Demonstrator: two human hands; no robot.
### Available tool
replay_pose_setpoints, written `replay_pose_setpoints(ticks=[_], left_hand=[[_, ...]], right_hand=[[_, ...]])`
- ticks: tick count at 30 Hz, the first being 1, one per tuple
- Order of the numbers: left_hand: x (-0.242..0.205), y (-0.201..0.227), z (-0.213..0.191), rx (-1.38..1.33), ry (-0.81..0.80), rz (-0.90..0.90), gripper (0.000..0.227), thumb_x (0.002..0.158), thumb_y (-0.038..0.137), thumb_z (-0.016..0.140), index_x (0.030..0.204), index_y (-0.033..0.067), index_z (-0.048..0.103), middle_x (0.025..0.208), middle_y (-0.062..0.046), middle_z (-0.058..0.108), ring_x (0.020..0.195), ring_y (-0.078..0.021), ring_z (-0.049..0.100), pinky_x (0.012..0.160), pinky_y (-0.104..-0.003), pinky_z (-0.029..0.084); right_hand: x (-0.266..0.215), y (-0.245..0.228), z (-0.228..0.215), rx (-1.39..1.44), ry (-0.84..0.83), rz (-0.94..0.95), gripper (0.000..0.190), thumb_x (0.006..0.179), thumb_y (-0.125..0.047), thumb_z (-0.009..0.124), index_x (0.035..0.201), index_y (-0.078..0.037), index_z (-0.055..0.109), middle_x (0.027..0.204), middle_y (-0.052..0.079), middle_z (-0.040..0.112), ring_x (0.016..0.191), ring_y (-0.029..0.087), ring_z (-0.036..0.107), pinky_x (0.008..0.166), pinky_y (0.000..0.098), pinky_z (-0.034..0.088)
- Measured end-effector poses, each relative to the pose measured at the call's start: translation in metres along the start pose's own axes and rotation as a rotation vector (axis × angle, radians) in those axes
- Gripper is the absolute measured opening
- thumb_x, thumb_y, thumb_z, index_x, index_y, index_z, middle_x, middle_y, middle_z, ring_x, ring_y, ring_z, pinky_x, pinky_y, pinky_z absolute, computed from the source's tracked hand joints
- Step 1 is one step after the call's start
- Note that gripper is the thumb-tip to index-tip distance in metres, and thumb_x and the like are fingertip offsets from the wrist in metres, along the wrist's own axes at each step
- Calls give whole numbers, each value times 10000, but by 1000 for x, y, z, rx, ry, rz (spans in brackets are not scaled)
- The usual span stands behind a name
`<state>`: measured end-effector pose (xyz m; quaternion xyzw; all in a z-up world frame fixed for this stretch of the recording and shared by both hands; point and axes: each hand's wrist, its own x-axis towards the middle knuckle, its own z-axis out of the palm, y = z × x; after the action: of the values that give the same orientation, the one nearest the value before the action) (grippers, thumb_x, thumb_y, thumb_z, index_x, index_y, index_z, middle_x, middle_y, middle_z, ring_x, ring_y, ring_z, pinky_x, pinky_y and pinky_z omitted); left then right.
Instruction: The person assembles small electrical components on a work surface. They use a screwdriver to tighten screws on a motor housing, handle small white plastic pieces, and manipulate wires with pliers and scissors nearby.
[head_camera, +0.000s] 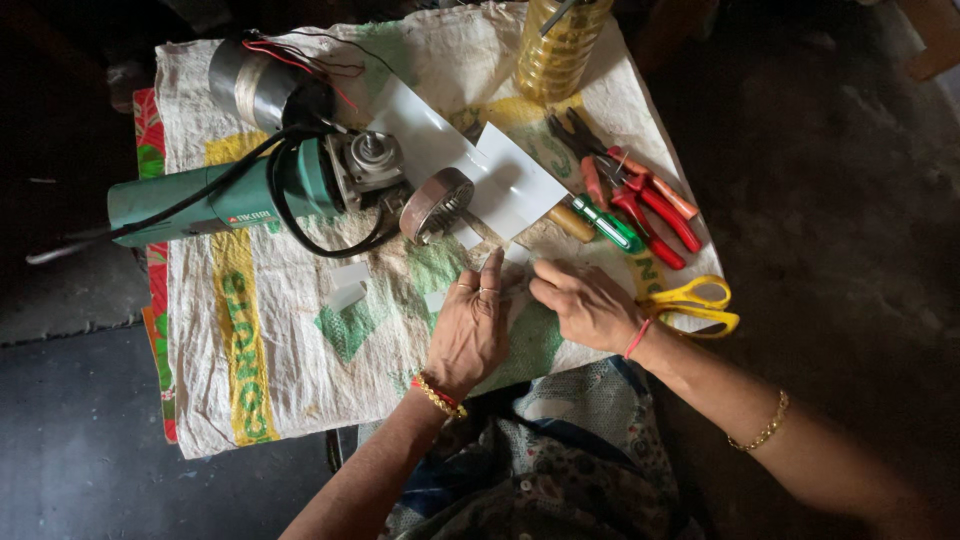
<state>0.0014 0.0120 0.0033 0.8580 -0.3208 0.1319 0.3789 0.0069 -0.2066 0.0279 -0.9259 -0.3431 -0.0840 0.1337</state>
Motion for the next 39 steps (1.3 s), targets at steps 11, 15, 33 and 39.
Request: replay_pose_setpoints(ticks=[11, 15, 33, 39], left_hand=[[-1, -3, 3, 53, 13, 35, 726, 906, 50, 570, 1544, -121, 267, 1244, -161, 673, 1090, -364, 604, 1010, -468, 450], [-1, -1, 3, 12, 1, 10, 710, 915, 94, 611, 1521, -119, 307, 1236, -160, 679, 1042, -369, 592, 975, -455, 461], [3, 2, -2, -39, -3, -109, 648, 945, 130, 631, 1503, -73, 372, 1186, -169, 684, 977, -384, 590, 902, -478, 471], [0, 1, -1, -79, 76, -16, 618, 970, 131, 610, 1499, -71, 363, 1282, -95, 706, 1020, -361, 598, 935, -478, 478]], right_hand=[[-5, -7, 7, -13, 43, -49, 108, 771, 52, 544, 851, -19, 529, 929, 127, 558, 752, 328, 641, 588, 420, 527], [-8, -5, 1, 105, -138, 231, 144, 905, 49, 568, 780, -10, 529, 833, 104, 547, 610, 251, 611, 493, 377, 492], [8, -13, -9, 63, 7, 90, 169, 723, 33, 589, 885, -13, 603, 985, 141, 645, 804, 374, 660, 645, 463, 529], [-2, -3, 3, 67, 31, -15, 202, 711, 42, 574, 901, -14, 612, 1015, 146, 661, 874, 392, 666, 703, 464, 542]])
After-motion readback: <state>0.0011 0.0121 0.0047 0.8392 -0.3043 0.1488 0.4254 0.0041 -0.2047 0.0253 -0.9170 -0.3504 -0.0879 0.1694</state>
